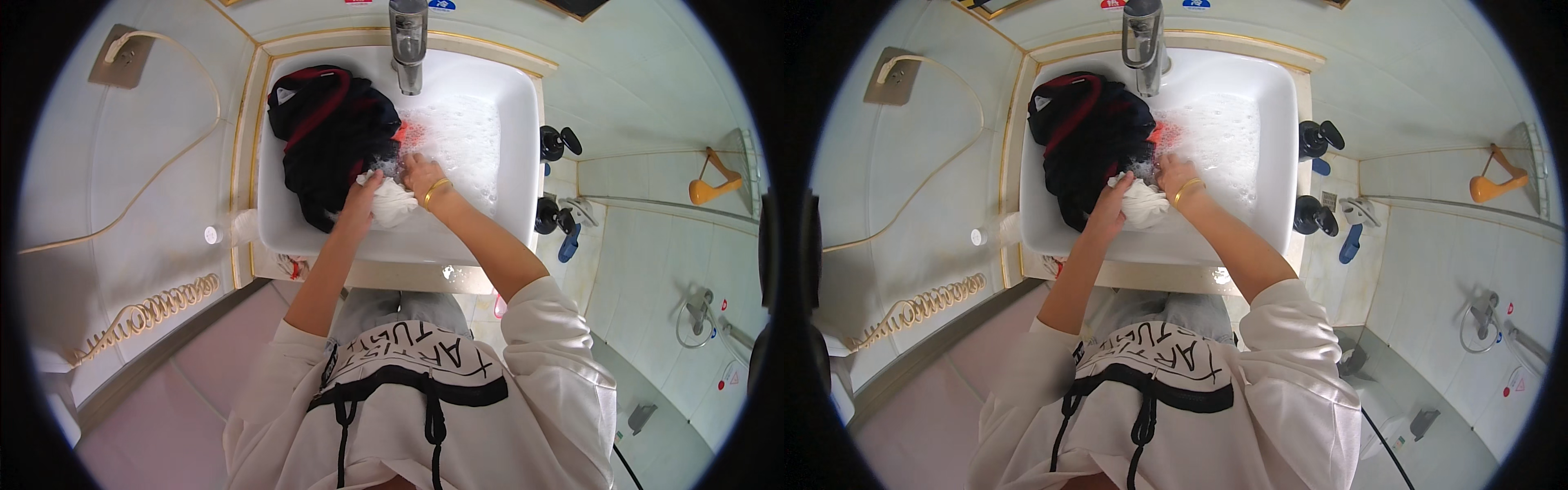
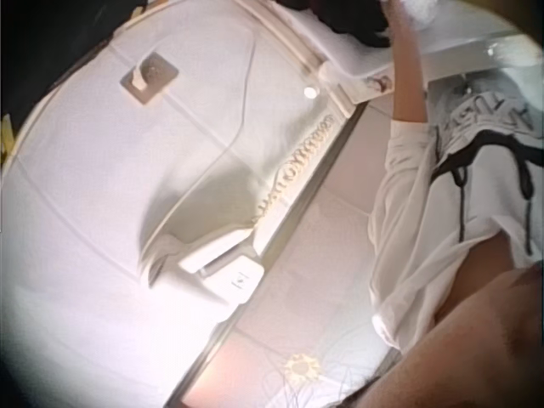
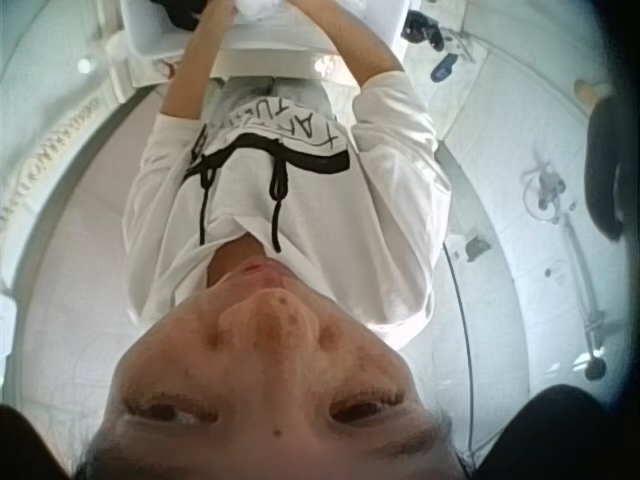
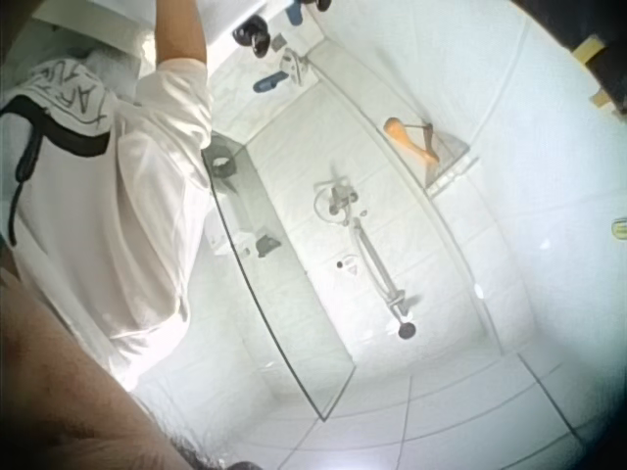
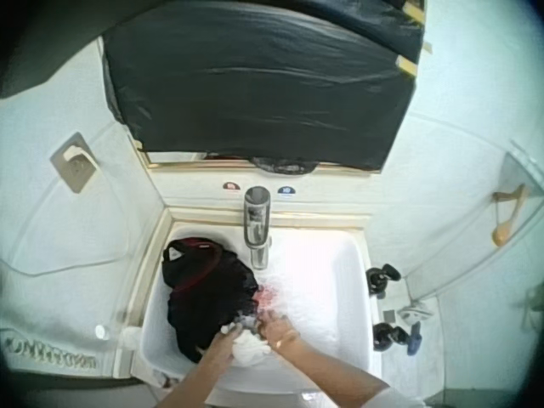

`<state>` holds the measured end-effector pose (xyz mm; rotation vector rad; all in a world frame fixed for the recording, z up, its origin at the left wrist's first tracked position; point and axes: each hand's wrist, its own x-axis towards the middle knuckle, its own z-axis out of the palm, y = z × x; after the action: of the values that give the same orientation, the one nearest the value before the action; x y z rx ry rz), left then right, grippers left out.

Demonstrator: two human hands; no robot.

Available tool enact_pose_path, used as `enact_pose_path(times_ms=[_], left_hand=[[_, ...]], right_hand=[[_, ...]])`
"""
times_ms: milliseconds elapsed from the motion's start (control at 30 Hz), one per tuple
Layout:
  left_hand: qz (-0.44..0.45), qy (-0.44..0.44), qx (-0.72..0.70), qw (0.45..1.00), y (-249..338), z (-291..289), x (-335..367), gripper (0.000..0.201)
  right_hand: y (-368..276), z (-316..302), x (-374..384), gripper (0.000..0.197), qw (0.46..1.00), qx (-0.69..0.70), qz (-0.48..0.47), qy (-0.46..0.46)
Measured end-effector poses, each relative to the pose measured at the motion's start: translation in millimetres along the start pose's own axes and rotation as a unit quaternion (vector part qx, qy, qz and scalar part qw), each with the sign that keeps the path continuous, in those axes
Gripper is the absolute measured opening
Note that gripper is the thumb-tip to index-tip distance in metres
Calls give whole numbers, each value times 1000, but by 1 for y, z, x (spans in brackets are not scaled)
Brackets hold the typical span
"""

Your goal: The person hand-washes several garments in a bathroom sink, including a light-colored cloth, a red garment, and a dark garment. They rinse, wring, and hang the light-colored cloth on a hanger, then continue washing the remaining items.

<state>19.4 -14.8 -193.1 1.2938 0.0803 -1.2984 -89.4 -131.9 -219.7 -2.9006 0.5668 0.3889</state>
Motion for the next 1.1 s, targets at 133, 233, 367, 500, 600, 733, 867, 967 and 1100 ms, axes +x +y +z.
enact_pose_path(times_ms=[133,233,367,500,600,733,867,967,1100], left_hand=[[12,-15,-15,1000,1,0,2,22],[4,-11,-18,1000,3,-2,1,22],[-11,5,-23,1000,7,-3,-3,21],[-7,1,-18,1000,8,-4,-6,20],[-7,-18,-20,1000,8,-4,-6,20],[9,-18,-10,1000,8,-6,-5,20],[7,-20,-1,1000,7,-6,-5,21],[1,-1,-3,1000,7,-4,-7,21],[-7,-6,-5,1000,6,-4,-11,21]], right_hand=[[0,2,8,21,984,141,70,85],[-6,6,24,16,951,195,198,135],[-7,9,44,13,911,272,296,96],[0,11,52,14,914,267,299,66],[-1,14,47,14,922,250,281,93],[-9,23,32,12,923,225,230,210],[-7,25,23,11,923,217,234,215],[-2,19,28,14,914,170,292,223],[-5,6,42,16,891,146,401,152]])
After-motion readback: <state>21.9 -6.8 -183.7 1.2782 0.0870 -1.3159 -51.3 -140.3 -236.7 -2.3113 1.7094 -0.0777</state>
